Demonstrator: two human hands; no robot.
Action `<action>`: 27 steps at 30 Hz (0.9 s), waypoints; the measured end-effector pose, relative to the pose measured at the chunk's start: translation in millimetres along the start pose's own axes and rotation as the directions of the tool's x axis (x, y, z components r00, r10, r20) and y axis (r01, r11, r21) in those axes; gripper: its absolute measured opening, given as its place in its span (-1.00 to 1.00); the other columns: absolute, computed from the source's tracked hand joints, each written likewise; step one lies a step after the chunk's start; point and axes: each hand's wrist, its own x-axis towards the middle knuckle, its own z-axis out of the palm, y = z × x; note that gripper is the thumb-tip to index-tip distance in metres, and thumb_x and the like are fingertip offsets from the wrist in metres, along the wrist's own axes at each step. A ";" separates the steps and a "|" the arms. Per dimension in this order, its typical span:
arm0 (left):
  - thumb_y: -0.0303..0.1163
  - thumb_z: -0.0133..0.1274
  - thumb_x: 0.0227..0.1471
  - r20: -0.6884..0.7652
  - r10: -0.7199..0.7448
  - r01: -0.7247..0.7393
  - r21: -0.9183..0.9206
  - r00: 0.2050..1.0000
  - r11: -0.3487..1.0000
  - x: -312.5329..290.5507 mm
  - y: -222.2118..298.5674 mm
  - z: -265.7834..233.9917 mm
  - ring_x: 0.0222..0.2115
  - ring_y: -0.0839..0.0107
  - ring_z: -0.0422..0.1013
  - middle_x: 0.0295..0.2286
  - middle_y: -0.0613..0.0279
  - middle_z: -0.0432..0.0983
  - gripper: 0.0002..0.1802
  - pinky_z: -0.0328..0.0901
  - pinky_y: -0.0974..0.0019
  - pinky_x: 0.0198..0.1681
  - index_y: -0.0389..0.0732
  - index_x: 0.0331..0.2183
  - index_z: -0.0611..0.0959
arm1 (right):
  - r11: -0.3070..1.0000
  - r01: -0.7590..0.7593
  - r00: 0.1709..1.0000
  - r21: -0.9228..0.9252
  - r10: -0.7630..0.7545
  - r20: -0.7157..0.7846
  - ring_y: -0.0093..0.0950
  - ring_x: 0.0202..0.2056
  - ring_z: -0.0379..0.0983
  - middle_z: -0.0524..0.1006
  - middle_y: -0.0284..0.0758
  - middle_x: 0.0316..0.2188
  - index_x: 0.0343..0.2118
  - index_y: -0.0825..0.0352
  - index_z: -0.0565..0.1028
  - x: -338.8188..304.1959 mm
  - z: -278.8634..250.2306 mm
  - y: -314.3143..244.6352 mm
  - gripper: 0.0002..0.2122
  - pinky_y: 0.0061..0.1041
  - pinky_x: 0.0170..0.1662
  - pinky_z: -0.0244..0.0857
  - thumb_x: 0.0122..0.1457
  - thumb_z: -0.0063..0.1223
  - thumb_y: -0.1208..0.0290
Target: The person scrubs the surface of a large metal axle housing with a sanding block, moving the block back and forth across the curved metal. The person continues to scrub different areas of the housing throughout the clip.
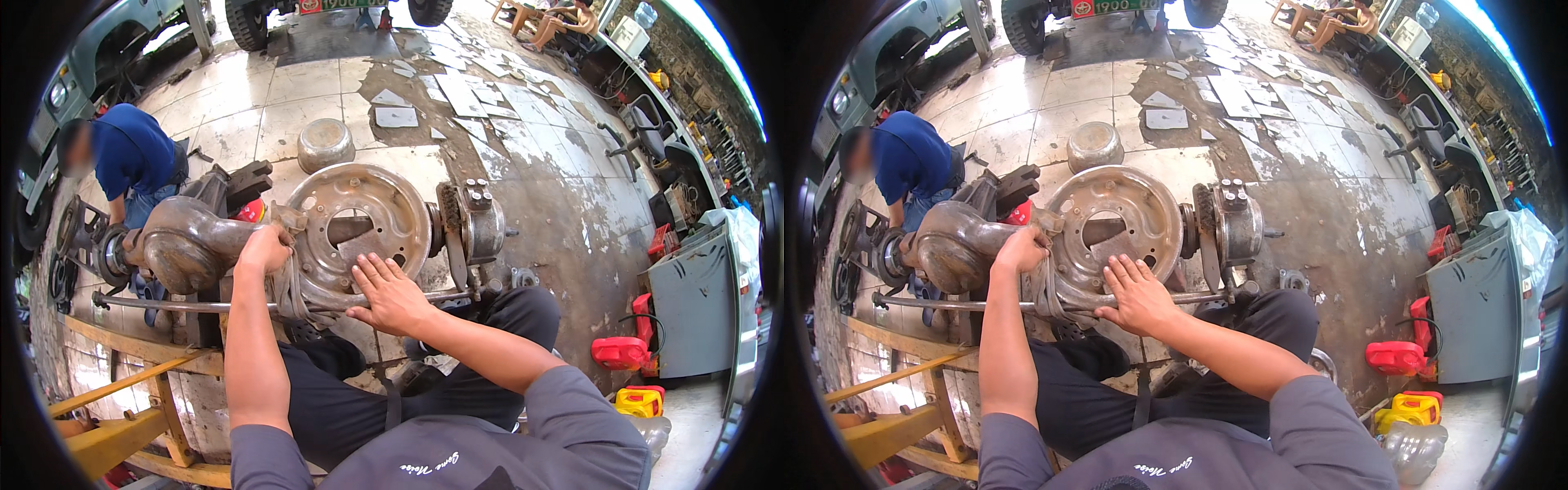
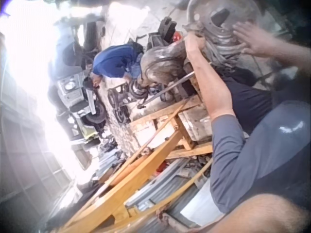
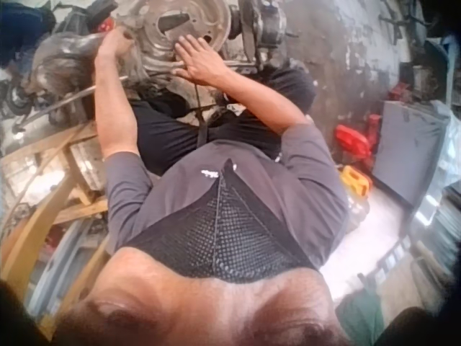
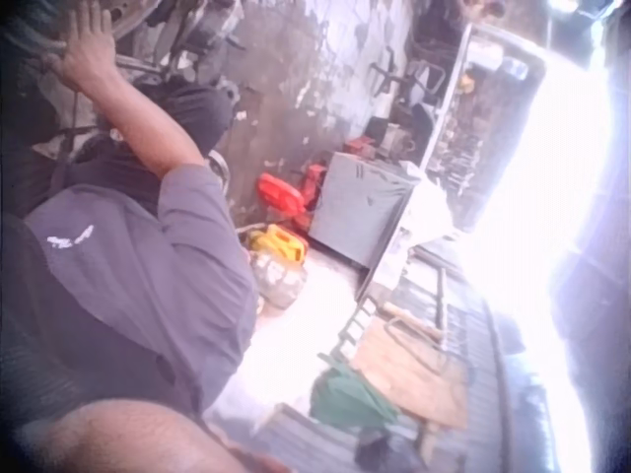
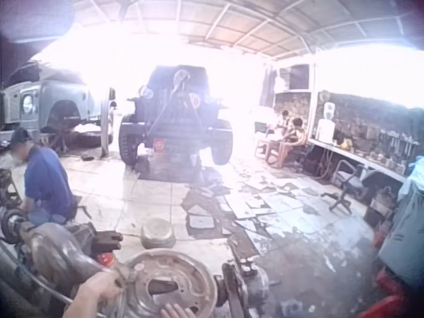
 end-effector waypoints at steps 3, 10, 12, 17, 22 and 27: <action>-0.38 0.29 -0.10 0.007 -0.017 0.017 0.008 1.000 1.000 0.3 1.3 2.4 -0.15 0.07 0.54 -0.26 -0.09 0.63 -0.70 0.37 0.16 -0.04 -0.21 -0.23 0.72 | 1.000 -0.009 1.000 -0.002 0.009 -0.012 -0.12 0.40 -0.13 0.05 -0.03 0.37 0.33 0.45 0.10 16.1 -2.2 -0.6 -0.16 -0.13 0.41 -0.25 0.30 -0.46 -0.30; -0.38 0.29 -0.10 -0.004 0.006 -0.006 0.020 1.000 1.000 1.0 -2.4 4.8 -0.15 0.08 0.54 -0.26 -0.08 0.63 -0.70 0.37 0.15 -0.03 -0.19 -0.23 0.72 | 0.999 -0.039 0.995 0.019 0.037 0.088 -0.15 0.42 -0.16 0.02 -0.06 0.39 0.33 0.44 0.10 1.3 -14.8 -4.4 -0.18 -0.18 0.42 -0.26 0.30 -0.41 -0.27; -0.37 0.28 -0.10 0.021 -0.055 0.056 -0.022 0.998 0.998 -1.2 3.2 0.3 -0.15 0.08 0.54 -0.25 -0.08 0.63 -0.70 0.37 0.15 -0.03 -0.18 -0.23 0.72 | 0.999 -0.046 0.999 0.009 0.046 0.017 -0.14 0.42 -0.16 0.01 -0.05 0.39 0.34 0.44 0.09 13.3 -6.5 -0.7 -0.17 -0.18 0.42 -0.24 0.30 -0.41 -0.28; -0.39 0.29 -0.12 -0.055 0.038 -0.036 0.033 0.998 0.999 1.1 -7.0 6.5 -0.19 0.11 0.56 -0.29 -0.07 0.64 -0.71 0.38 0.17 -0.06 -0.22 -0.26 0.72 | 0.997 -0.071 0.989 -0.008 0.071 0.129 -0.11 0.41 -0.14 0.01 -0.02 0.38 0.33 0.49 0.09 4.6 -20.2 -11.9 -0.15 -0.14 0.40 -0.19 0.29 -0.40 -0.29; -0.40 0.28 -0.12 -0.024 0.015 -0.015 0.014 1.000 1.000 -0.1 -0.7 4.4 -0.18 0.10 0.55 -0.29 -0.06 0.64 -0.71 0.38 0.17 -0.06 -0.22 -0.25 0.72 | 0.996 -0.083 0.994 -0.028 0.085 0.070 -0.10 0.41 -0.15 0.00 0.01 0.38 0.33 0.50 0.08 5.0 -12.9 -11.4 -0.13 -0.13 0.40 -0.21 0.28 -0.37 -0.30; -0.39 0.27 -0.10 -0.047 0.044 -0.042 0.038 0.998 0.998 -1.3 -2.3 5.9 -0.16 0.09 0.55 -0.26 -0.06 0.63 -0.72 0.38 0.15 -0.04 -0.18 -0.24 0.72 | 0.994 -0.107 0.991 -0.012 0.107 0.078 -0.10 0.41 -0.15 0.00 0.02 0.38 0.33 0.50 0.08 1.1 -10.3 -16.6 -0.13 -0.12 0.41 -0.22 0.28 -0.37 -0.29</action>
